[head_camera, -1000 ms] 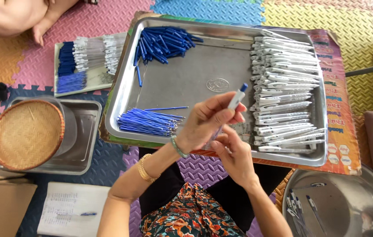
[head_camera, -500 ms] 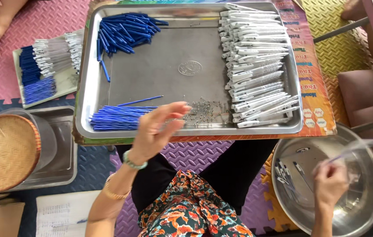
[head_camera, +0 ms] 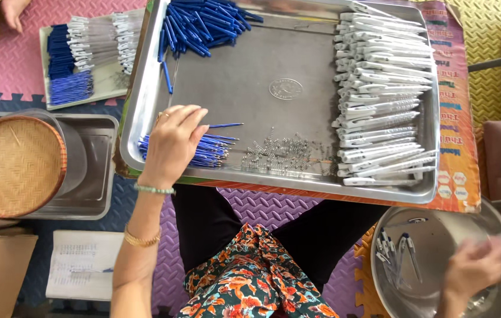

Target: The person assembles ballpoint pens by hand. They pick up a blue ink refill and insert it into a white pen barrel, then pick up and attach a small silver metal clip to the side of the barrel.

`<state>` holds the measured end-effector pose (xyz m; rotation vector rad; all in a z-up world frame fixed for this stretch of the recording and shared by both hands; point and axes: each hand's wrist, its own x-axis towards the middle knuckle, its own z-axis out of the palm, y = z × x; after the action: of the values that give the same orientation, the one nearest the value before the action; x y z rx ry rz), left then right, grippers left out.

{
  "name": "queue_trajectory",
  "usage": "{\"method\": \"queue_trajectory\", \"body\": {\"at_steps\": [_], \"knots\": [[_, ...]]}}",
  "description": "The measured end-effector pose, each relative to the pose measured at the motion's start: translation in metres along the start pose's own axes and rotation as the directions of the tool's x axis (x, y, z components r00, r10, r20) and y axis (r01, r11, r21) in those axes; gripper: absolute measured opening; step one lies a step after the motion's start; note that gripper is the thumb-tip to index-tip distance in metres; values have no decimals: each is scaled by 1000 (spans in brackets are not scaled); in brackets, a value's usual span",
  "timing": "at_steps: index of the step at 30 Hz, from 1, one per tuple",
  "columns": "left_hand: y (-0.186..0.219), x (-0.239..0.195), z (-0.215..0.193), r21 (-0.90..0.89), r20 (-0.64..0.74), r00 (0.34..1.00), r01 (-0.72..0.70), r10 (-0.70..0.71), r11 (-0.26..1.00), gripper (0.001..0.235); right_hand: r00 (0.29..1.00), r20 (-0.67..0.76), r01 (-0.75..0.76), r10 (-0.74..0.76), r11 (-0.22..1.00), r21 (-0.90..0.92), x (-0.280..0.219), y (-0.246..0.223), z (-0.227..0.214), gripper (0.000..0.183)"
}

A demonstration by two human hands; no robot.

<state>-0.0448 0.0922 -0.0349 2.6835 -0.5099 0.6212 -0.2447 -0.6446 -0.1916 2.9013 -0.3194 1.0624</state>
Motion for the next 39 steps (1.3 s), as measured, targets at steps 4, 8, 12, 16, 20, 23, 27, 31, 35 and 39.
{"method": "queue_trajectory", "body": {"at_steps": [4, 8, 12, 16, 20, 23, 27, 31, 35, 39], "knots": [[-20, 0, 23, 117, 69, 998, 3, -12, 993, 33, 983, -161, 154, -83, 848, 507, 177, -177, -57, 30], [-28, -1, 32, 116, 200, 974, 84, -106, 990, 26, 925, -121, 318, -359, 561, 764, 278, -308, -21, 15], [-31, 0, 37, 96, 249, 954, 150, -170, 984, 17, 751, 312, 205, -582, 654, 728, 363, -449, 55, 34], [-36, 2, 46, 101, 293, 940, 153, -176, 983, 17, 632, 479, 310, -609, 766, 564, 384, -510, 183, 45], [-39, 3, 51, 83, 277, 956, 81, -101, 993, 4, 690, 368, 545, -623, 782, 303, 372, -516, 272, 21], [-41, 0, 59, 130, 284, 957, 21, -58, 991, 4, 659, 373, 639, -654, 747, 182, 357, -510, 250, 23], [-61, -24, 106, 321, 208, 978, -62, -7, 945, 24, 653, 364, 612, -664, 746, 263, 314, -486, 210, 6], [-57, -20, 100, 344, 181, 981, -126, 66, 930, 28, 579, 242, 532, -778, 586, 611, 260, -473, 114, 14], [-56, -15, 91, 357, 120, 977, -207, 175, 911, 29, 523, 388, 262, -759, 576, 774, 234, -480, 40, 19], [-54, -15, 78, 372, 111, 972, -235, 208, 898, 25, 511, 386, 210, -768, 548, 810, 220, -485, 27, 20]]}}
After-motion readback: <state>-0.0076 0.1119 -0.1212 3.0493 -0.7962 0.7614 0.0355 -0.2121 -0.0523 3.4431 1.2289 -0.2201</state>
